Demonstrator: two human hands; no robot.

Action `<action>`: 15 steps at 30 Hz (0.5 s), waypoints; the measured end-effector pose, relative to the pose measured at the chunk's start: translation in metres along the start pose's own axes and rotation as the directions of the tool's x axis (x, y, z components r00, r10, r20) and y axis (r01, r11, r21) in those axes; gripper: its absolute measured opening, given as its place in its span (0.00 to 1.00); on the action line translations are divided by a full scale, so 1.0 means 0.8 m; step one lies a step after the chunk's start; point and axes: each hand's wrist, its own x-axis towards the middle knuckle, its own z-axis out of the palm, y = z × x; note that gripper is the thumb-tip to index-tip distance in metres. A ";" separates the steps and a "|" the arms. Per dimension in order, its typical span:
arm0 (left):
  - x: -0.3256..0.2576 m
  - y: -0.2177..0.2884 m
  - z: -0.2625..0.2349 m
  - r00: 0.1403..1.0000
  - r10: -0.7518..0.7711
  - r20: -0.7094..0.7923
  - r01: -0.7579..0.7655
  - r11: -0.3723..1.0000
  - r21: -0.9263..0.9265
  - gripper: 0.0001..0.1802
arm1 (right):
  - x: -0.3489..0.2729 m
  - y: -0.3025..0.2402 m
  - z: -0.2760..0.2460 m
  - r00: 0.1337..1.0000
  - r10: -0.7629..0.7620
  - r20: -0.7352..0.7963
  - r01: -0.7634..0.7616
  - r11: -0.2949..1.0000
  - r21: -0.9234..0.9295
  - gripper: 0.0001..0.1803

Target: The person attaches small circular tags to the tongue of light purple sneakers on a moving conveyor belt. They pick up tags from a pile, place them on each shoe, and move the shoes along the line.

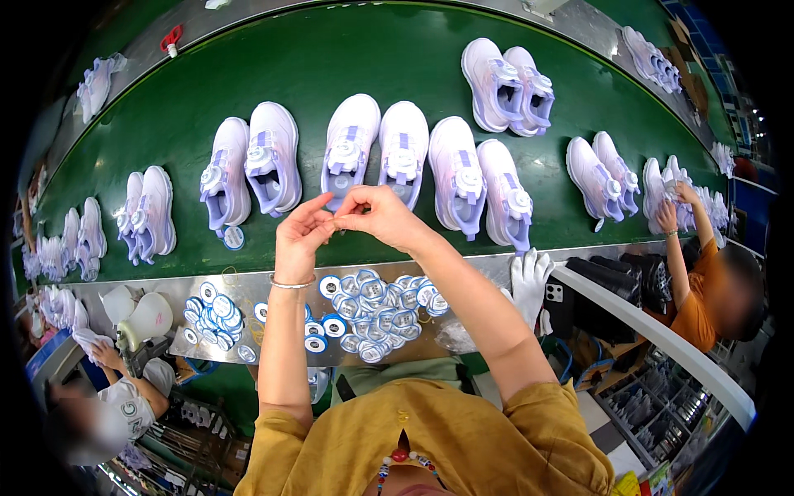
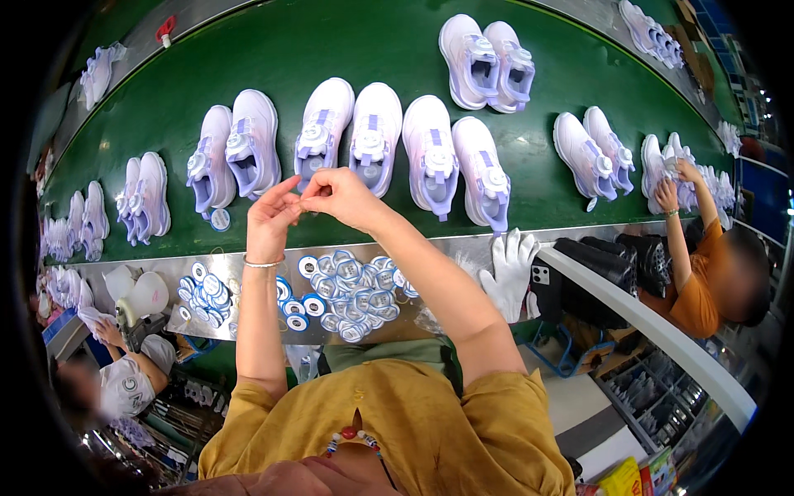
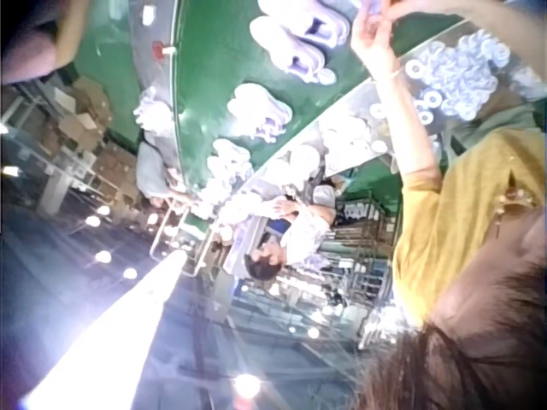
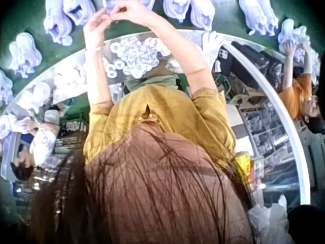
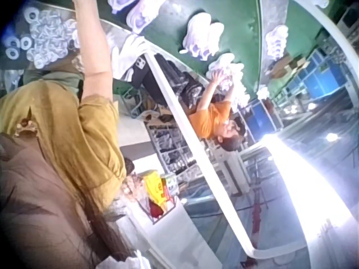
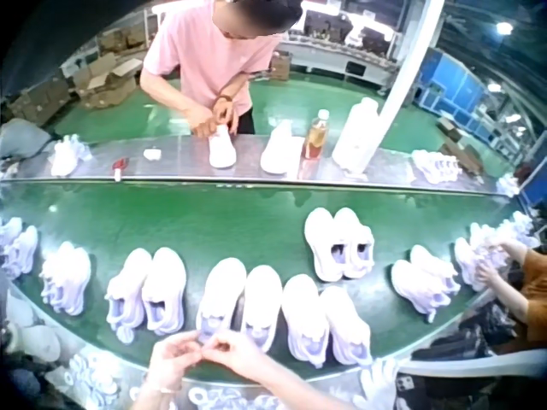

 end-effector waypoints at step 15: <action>0.046 -0.053 0.111 0.693 0.467 0.549 -0.581 -0.088 0.809 0.15 | -0.223 -0.023 -0.127 0.752 -0.550 -0.362 -0.270 0.244 -0.931 0.22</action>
